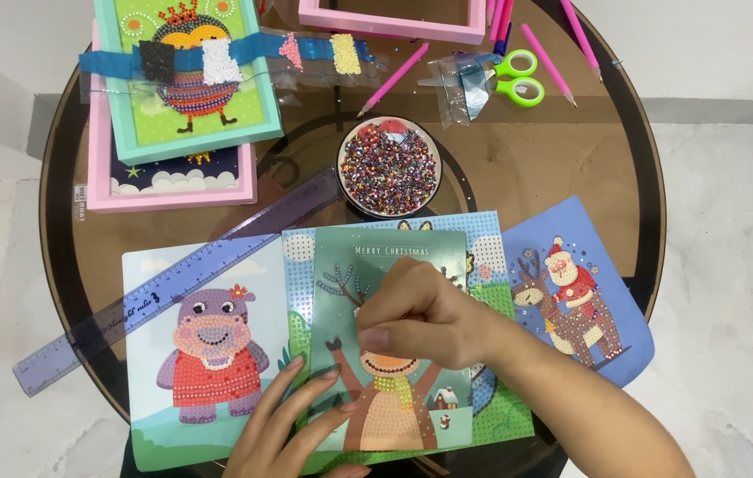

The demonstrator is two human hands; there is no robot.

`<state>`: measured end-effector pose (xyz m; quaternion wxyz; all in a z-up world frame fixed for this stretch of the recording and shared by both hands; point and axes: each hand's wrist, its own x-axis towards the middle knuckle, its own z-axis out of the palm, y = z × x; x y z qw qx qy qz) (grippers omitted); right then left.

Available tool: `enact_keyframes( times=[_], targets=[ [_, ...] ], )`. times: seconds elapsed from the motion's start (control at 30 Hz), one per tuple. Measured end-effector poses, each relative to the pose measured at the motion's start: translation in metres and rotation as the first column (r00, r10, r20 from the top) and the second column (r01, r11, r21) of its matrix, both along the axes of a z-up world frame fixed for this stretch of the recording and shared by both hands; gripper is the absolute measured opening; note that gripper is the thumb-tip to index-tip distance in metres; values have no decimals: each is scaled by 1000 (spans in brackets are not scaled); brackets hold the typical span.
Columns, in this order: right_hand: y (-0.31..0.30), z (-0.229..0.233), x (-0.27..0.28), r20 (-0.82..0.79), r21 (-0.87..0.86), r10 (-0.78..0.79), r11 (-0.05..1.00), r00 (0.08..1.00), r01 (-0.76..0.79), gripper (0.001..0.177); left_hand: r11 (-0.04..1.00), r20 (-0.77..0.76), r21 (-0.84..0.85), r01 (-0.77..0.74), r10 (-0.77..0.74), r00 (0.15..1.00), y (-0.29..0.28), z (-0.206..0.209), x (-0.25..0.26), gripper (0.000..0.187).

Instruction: A person is performing diamond painting, picking up small colored beads with a pen tool and placing them onto a sticky canvas while organizing their workspace.

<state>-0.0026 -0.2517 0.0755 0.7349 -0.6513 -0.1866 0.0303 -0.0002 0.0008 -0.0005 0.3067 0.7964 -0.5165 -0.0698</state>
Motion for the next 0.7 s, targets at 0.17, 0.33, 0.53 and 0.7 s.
enact_keyframes(
  times=[0.17,0.33,0.53,0.7],
  targets=[
    [-40,-1,-16,44,280,-303,918,952,280,26,998,-10,-59,8,-8,1000,0,-9,2,57],
    [-44,29,-6,206,317,-826,564,525,763,33,995,-78,-96,-30,22,997,-5,7,1,56],
    [-45,16,-9,577,-197,-739,287,347,937,16,986,-131,-82,-148,136,982,-8,25,-7,46],
    [-34,39,-6,77,-931,-478,280,875,234,50,977,-204,-64,-205,188,961,-10,30,-9,46]
  ],
)
